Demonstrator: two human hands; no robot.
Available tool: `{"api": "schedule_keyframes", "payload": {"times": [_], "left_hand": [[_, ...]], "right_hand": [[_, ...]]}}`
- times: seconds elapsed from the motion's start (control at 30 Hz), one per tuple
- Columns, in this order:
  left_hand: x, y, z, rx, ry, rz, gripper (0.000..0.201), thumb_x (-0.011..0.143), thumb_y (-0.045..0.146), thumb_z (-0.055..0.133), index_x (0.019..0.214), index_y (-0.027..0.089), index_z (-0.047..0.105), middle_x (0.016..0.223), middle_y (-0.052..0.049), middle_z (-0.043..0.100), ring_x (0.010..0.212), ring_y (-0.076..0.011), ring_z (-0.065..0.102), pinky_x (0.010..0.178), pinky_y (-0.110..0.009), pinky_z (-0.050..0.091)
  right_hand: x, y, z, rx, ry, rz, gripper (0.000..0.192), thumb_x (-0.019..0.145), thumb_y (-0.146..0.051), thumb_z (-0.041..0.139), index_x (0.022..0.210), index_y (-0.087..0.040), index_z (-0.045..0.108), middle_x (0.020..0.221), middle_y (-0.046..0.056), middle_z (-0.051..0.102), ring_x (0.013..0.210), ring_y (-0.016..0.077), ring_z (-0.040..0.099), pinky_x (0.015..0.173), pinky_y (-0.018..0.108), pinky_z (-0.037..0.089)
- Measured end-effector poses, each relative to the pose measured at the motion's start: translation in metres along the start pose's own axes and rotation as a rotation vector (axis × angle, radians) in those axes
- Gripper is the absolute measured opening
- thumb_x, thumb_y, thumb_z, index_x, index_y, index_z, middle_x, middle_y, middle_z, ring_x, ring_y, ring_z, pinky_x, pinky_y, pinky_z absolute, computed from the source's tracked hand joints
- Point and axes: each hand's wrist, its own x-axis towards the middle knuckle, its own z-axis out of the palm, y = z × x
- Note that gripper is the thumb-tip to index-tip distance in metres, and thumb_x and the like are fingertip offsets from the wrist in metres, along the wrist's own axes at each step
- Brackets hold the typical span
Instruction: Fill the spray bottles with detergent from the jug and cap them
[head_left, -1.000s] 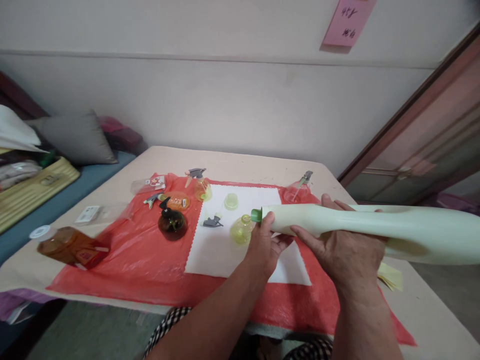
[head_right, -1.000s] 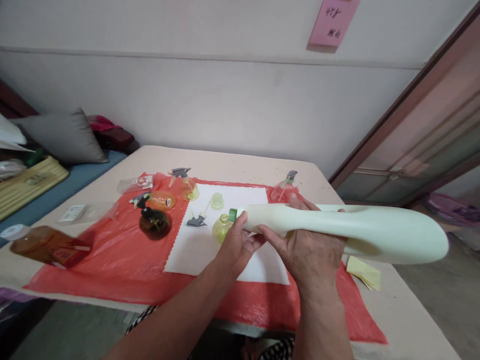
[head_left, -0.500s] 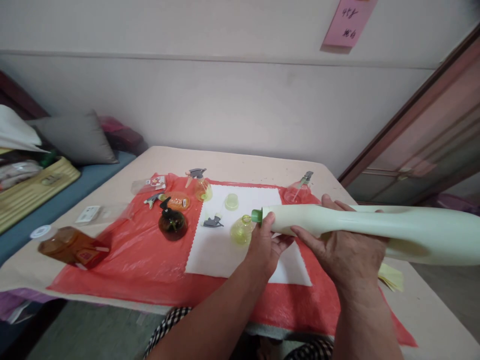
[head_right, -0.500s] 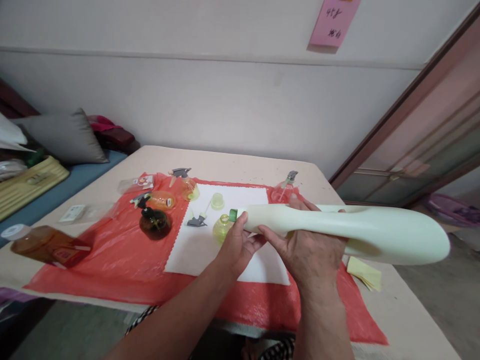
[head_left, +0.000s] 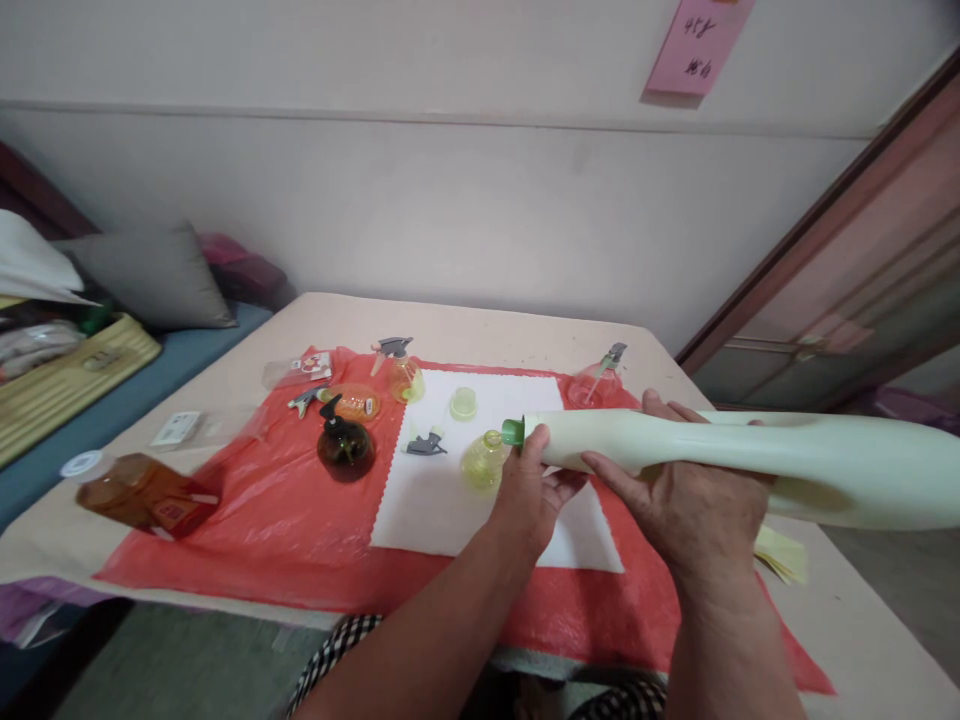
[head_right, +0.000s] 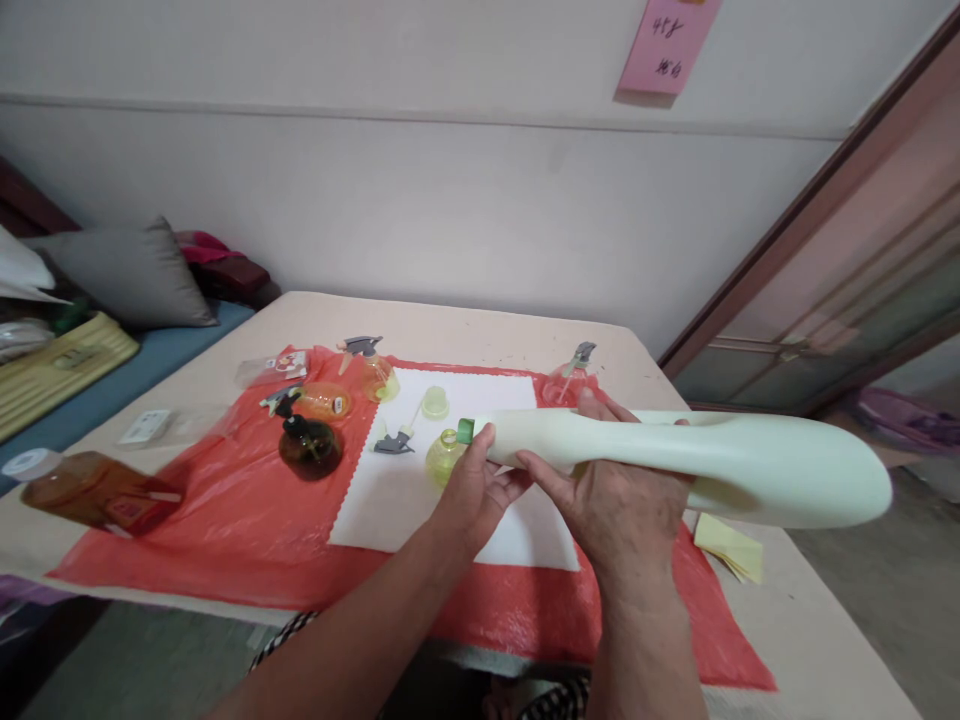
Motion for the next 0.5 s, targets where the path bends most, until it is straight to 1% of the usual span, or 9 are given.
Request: {"api": "schedule_keyframes", "payload": {"times": [0.13,0.3,0.4,0.5], "left_hand": [[0.0,0.0,0.0,0.004,0.002,0.003,0.045,0.078,0.044,0.076,0.114,0.023,0.059,0.113,-0.01,0.07,0.092,-0.0204,0.072,0.086,-0.037,0.058],[-0.003,0.001,0.001,0.011,-0.027,0.046,0.05,0.08,0.043,0.076,0.121,0.022,0.057,0.12,-0.012,0.067,0.098,-0.0217,0.071,0.092,-0.039,0.056],[-0.007,0.004,0.003,0.043,-0.079,0.1,0.048,0.079,0.039,0.078,0.12,0.023,0.057,0.125,-0.01,0.064,0.102,-0.0214,0.07,0.097,-0.039,0.053],[-0.012,0.009,0.004,0.128,-0.128,0.148,0.041,0.077,0.032,0.079,0.112,0.023,0.059,0.121,-0.007,0.065,0.105,-0.0207,0.068,0.099,-0.04,0.051]], "right_hand": [[0.0,0.0,0.0,0.033,0.021,-0.003,0.078,0.089,-0.068,0.054,0.137,-0.006,0.053,0.121,0.024,0.07,0.108,0.0381,0.068,0.114,0.059,0.029],[-0.003,0.003,0.003,0.11,0.046,0.031,0.082,0.088,-0.071,0.051,0.142,-0.009,0.05,0.124,0.023,0.069,0.112,0.0393,0.066,0.116,0.062,0.025],[-0.006,0.007,0.008,0.142,0.069,0.109,0.082,0.087,-0.072,0.052,0.141,-0.011,0.052,0.125,0.023,0.069,0.114,0.0391,0.065,0.116,0.061,0.026],[-0.01,0.009,0.012,0.251,0.099,0.243,0.08,0.084,-0.074,0.053,0.135,-0.012,0.059,0.12,0.02,0.071,0.113,0.0383,0.065,0.11,0.059,0.036]]}}
